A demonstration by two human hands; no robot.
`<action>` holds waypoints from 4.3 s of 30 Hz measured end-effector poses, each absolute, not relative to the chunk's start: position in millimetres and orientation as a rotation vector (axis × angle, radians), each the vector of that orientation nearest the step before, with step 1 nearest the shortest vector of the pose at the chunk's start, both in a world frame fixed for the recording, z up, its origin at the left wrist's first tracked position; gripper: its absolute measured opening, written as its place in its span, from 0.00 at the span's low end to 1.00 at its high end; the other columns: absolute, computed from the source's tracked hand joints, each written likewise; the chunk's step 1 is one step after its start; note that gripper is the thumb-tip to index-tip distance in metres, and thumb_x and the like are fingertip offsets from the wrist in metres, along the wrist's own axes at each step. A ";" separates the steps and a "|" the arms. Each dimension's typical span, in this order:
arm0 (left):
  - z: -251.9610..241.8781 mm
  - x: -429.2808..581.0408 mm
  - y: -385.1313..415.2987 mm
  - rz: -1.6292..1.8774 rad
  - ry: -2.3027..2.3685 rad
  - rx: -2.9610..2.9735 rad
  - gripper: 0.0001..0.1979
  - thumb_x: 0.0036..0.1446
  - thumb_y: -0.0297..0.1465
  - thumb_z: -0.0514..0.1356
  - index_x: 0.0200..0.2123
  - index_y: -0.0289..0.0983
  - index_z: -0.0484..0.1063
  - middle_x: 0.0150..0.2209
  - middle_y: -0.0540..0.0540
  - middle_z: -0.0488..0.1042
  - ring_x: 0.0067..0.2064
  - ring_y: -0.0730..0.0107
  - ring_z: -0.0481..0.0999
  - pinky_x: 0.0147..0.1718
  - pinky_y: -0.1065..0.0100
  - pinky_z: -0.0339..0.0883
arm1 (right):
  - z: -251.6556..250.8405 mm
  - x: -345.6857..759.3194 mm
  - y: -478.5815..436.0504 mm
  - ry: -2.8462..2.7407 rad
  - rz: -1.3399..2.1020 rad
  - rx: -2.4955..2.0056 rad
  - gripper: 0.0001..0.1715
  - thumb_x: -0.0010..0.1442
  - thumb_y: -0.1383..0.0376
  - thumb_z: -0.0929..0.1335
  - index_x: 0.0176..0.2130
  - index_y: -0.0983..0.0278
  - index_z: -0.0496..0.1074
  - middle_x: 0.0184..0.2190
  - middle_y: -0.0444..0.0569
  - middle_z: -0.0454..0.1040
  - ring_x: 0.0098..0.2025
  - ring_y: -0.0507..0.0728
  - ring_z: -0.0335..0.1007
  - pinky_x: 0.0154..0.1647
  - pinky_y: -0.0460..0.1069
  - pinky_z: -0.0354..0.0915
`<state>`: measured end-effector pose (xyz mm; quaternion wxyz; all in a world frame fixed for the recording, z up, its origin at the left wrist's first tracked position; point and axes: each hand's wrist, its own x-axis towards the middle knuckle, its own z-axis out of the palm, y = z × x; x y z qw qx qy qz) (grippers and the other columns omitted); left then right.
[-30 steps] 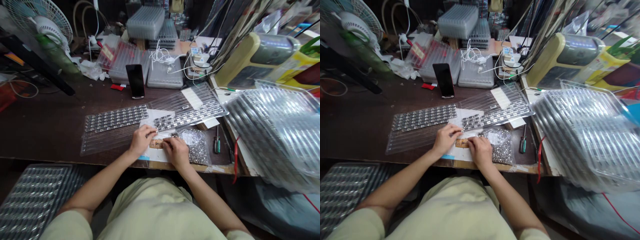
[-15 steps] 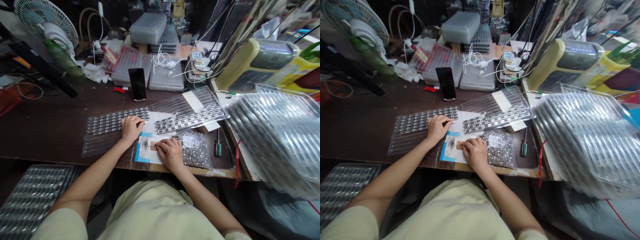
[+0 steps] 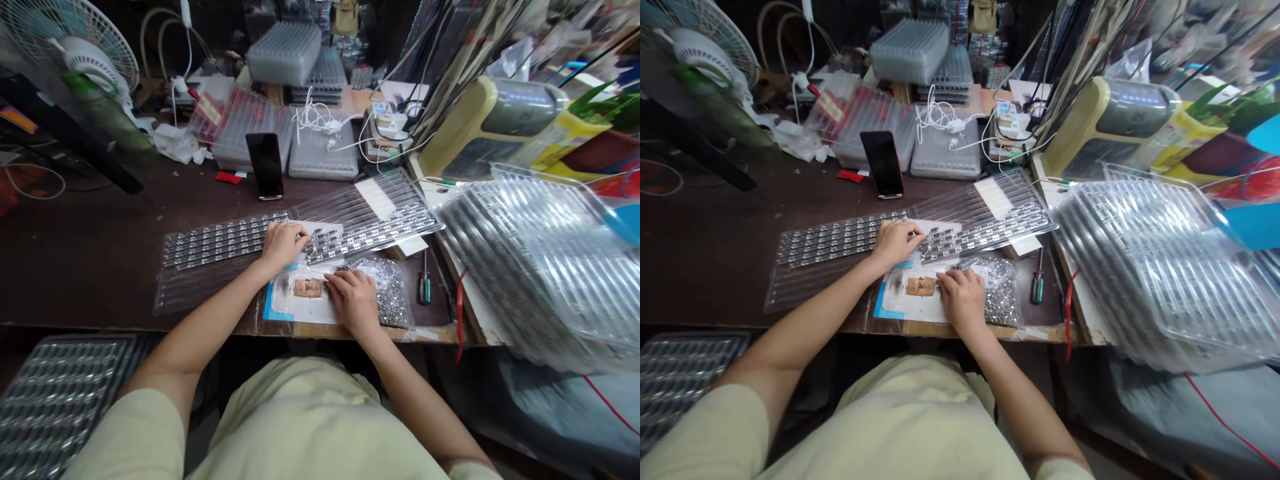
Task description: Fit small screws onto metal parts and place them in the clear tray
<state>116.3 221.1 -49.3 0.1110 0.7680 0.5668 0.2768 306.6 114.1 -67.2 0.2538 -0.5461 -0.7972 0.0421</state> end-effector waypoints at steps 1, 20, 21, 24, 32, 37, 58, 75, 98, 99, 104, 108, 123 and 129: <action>-48.3 113.1 219.4 0.847 1.646 2.186 0.04 0.54 0.31 0.61 0.30 0.39 0.76 0.32 0.46 0.78 0.37 0.61 0.74 0.43 0.58 0.61 | -66.8 308.5 114.6 -2.174 0.113 -1.482 0.11 0.65 0.61 0.64 0.43 0.57 0.76 0.39 0.47 0.76 0.40 0.55 0.64 0.42 0.52 0.53; -69.8 79.4 101.1 0.861 1.540 1.941 0.09 0.59 0.33 0.59 0.41 0.40 0.77 0.40 0.45 0.76 0.41 0.64 0.74 0.40 0.64 0.69 | -59.4 294.3 137.2 -2.325 0.252 -1.349 0.07 0.62 0.68 0.65 0.40 0.64 0.72 0.35 0.49 0.75 0.38 0.56 0.66 0.39 0.49 0.57; -71.4 81.3 98.9 0.847 1.565 2.044 0.09 0.59 0.32 0.59 0.41 0.41 0.77 0.39 0.45 0.76 0.42 0.63 0.74 0.42 0.62 0.68 | -61.0 295.5 134.5 -2.276 0.320 -1.340 0.07 0.62 0.67 0.65 0.40 0.63 0.72 0.35 0.47 0.76 0.38 0.55 0.67 0.39 0.49 0.57; -76.3 83.4 94.8 0.877 1.604 2.182 0.09 0.59 0.32 0.59 0.41 0.42 0.77 0.37 0.45 0.74 0.42 0.63 0.72 0.42 0.63 0.67 | -68.2 291.4 126.3 -2.208 0.392 -1.352 0.06 0.62 0.63 0.66 0.35 0.61 0.74 0.33 0.44 0.77 0.35 0.53 0.67 0.40 0.49 0.57; -82.4 82.2 94.6 0.949 1.616 2.153 0.08 0.59 0.33 0.59 0.41 0.40 0.76 0.36 0.46 0.74 0.40 0.65 0.73 0.41 0.64 0.67 | -74.3 280.3 120.0 -2.261 0.223 -1.360 0.10 0.63 0.57 0.66 0.39 0.54 0.77 0.40 0.43 0.77 0.42 0.54 0.65 0.44 0.51 0.55; -82.2 81.4 95.1 0.949 1.610 2.145 0.07 0.58 0.32 0.60 0.38 0.38 0.77 0.35 0.46 0.74 0.39 0.65 0.73 0.41 0.64 0.67 | -70.5 303.4 114.2 -2.382 0.028 -1.405 0.18 0.64 0.62 0.65 0.53 0.60 0.70 0.50 0.49 0.72 0.49 0.59 0.62 0.48 0.53 0.56; -76.2 114.6 109.2 0.984 1.505 2.039 0.06 0.57 0.30 0.62 0.38 0.39 0.78 0.35 0.47 0.75 0.38 0.68 0.74 0.40 0.67 0.67 | -80.7 306.3 117.0 -2.345 0.028 -1.349 0.14 0.64 0.63 0.65 0.49 0.60 0.71 0.45 0.51 0.72 0.43 0.57 0.61 0.40 0.51 0.59; -74.6 112.1 113.0 1.178 1.511 1.896 0.05 0.57 0.30 0.62 0.36 0.38 0.77 0.35 0.47 0.75 0.36 0.70 0.74 0.36 0.70 0.67 | -53.7 299.1 120.1 -2.795 -0.129 -1.402 0.05 0.61 0.72 0.64 0.35 0.66 0.69 0.32 0.52 0.71 0.36 0.59 0.62 0.35 0.52 0.54; -72.4 106.8 112.1 1.275 1.526 1.776 0.07 0.57 0.32 0.61 0.36 0.38 0.78 0.35 0.46 0.74 0.33 0.72 0.73 0.30 0.71 0.67 | -67.4 302.6 113.0 -2.346 -0.015 -1.423 0.16 0.63 0.61 0.66 0.51 0.58 0.71 0.48 0.49 0.73 0.46 0.58 0.60 0.42 0.52 0.53; -72.5 107.0 112.0 1.275 1.524 1.776 0.07 0.57 0.32 0.62 0.36 0.38 0.78 0.35 0.45 0.74 0.34 0.71 0.73 0.30 0.71 0.67 | -66.6 310.5 111.5 -2.364 -0.072 -1.455 0.17 0.63 0.62 0.66 0.52 0.60 0.71 0.47 0.50 0.73 0.45 0.59 0.60 0.41 0.53 0.53; -72.1 108.3 112.0 1.261 1.522 1.761 0.07 0.56 0.33 0.62 0.36 0.37 0.78 0.35 0.45 0.74 0.34 0.71 0.73 0.30 0.71 0.67 | -69.0 332.3 108.6 -2.401 -0.090 -1.481 0.10 0.63 0.62 0.66 0.42 0.61 0.74 0.38 0.50 0.74 0.39 0.57 0.61 0.36 0.51 0.54; -68.9 106.9 115.3 1.239 1.519 1.733 0.07 0.56 0.32 0.61 0.36 0.37 0.78 0.35 0.45 0.75 0.34 0.71 0.73 0.29 0.72 0.67 | -73.0 327.2 110.5 -2.314 -0.021 -1.482 0.12 0.65 0.63 0.63 0.36 0.62 0.75 0.33 0.50 0.73 0.36 0.56 0.63 0.35 0.50 0.57; -73.2 134.9 116.4 0.937 1.436 2.148 0.06 0.57 0.32 0.62 0.37 0.41 0.78 0.34 0.47 0.74 0.38 0.67 0.73 0.39 0.65 0.67 | -78.6 326.5 113.3 -2.001 0.154 -1.415 0.14 0.66 0.65 0.61 0.46 0.62 0.73 0.38 0.51 0.76 0.40 0.56 0.69 0.43 0.50 0.66; -77.2 134.6 118.5 0.932 1.411 2.146 0.05 0.56 0.30 0.63 0.37 0.41 0.78 0.33 0.47 0.74 0.38 0.66 0.73 0.38 0.64 0.67 | -76.4 328.3 113.7 -1.959 0.212 -1.380 0.13 0.65 0.66 0.61 0.43 0.61 0.73 0.39 0.51 0.75 0.42 0.56 0.70 0.44 0.51 0.66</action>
